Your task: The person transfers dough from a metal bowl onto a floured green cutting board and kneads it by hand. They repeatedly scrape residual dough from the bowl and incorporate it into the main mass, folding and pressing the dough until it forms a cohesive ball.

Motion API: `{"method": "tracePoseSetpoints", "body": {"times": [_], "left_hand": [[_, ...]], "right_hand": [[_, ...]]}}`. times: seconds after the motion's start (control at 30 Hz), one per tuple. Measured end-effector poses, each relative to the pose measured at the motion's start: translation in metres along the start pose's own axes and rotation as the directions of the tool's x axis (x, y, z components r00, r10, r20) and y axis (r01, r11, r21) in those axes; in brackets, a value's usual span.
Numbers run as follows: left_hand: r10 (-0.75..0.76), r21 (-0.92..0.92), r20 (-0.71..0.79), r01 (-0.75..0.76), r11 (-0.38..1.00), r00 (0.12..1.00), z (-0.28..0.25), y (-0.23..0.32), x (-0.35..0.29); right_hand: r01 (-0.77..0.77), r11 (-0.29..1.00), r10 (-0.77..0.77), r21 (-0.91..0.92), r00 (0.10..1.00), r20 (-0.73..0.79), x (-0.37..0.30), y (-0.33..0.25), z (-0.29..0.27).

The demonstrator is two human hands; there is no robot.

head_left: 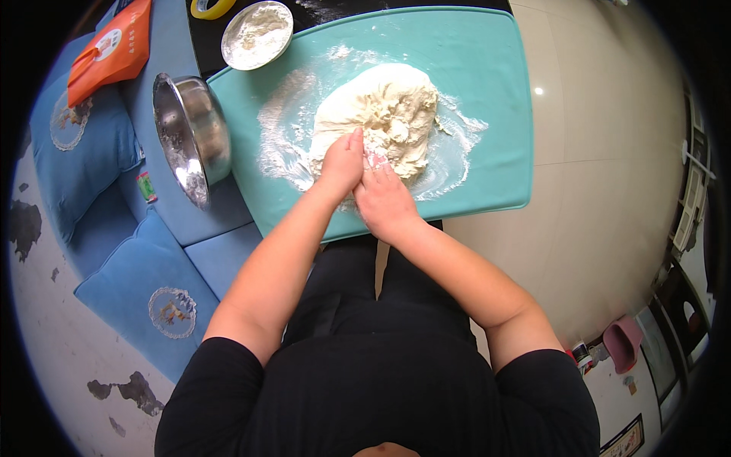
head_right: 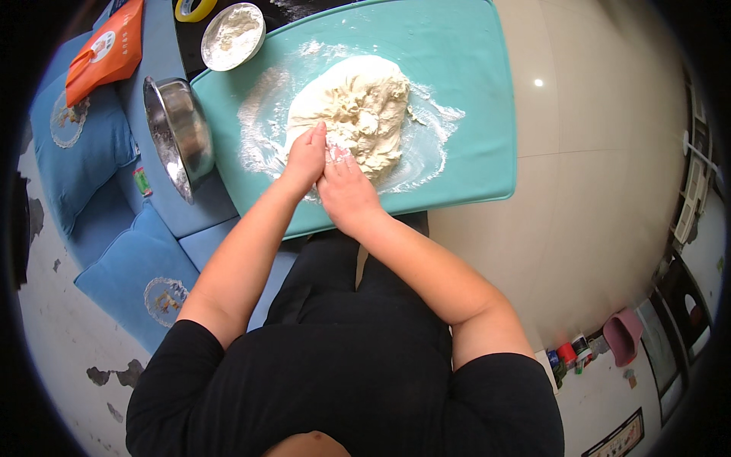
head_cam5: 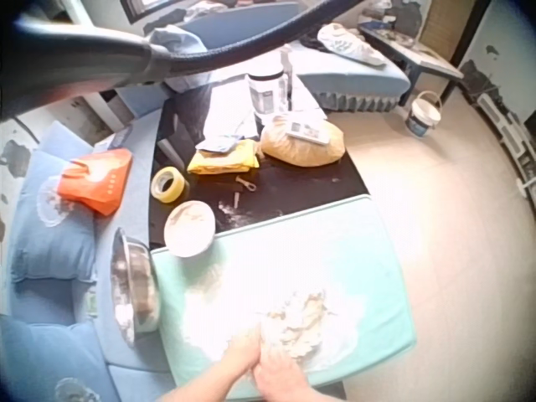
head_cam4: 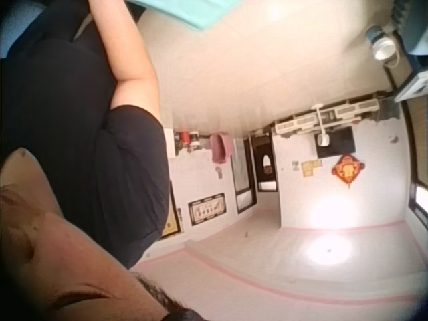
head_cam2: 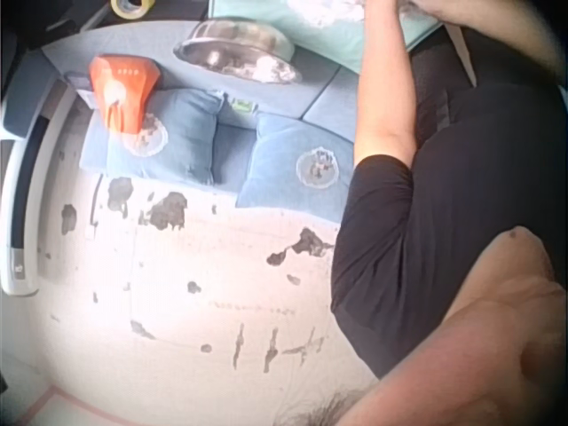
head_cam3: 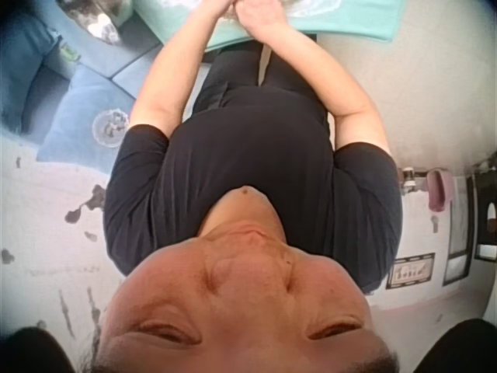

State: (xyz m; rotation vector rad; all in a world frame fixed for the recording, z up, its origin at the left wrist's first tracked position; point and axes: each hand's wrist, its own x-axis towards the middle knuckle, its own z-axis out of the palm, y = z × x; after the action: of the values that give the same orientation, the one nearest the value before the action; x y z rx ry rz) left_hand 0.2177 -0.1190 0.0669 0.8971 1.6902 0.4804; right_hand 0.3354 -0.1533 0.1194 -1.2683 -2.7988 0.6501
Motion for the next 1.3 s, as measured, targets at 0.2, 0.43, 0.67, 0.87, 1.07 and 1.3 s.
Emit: {"method": "tracePoseSetpoints", "body": {"times": [0.2,0.43,0.67,0.87,1.07,1.3], "left_hand": [[0.174,0.289,-0.008,-0.164,0.943,0.985,0.001,0.027,-0.025],[-0.129,-0.453,0.283,0.251,0.855,0.95,-0.027,0.031,0.001],[0.068,-0.131,0.247,-0.036,0.991,0.967,-0.016,0.015,-0.006],[-0.116,-0.716,0.161,0.197,0.67,0.98,-0.016,0.014,-0.007],[-0.089,-0.891,0.315,0.326,0.316,0.945,0.009,0.03,-0.028],[-0.062,-0.682,0.072,0.094,0.726,0.996,0.024,0.01,-0.019]], "right_hand": [[0.01,0.999,-0.011,0.037,1.0,0.009,0.003,0.009,0.002],[0.116,0.993,-0.115,-0.005,0.973,-0.202,0.006,0.009,-0.009],[-0.006,0.992,-0.014,0.129,0.989,0.15,0.004,0.012,-0.021],[-0.063,0.539,0.251,0.84,0.964,-0.089,0.008,0.011,-0.013],[0.304,-0.835,0.506,0.459,0.751,0.424,0.026,0.018,-0.014],[0.312,-0.896,0.437,0.316,0.746,0.502,0.027,0.003,-0.011]]}}
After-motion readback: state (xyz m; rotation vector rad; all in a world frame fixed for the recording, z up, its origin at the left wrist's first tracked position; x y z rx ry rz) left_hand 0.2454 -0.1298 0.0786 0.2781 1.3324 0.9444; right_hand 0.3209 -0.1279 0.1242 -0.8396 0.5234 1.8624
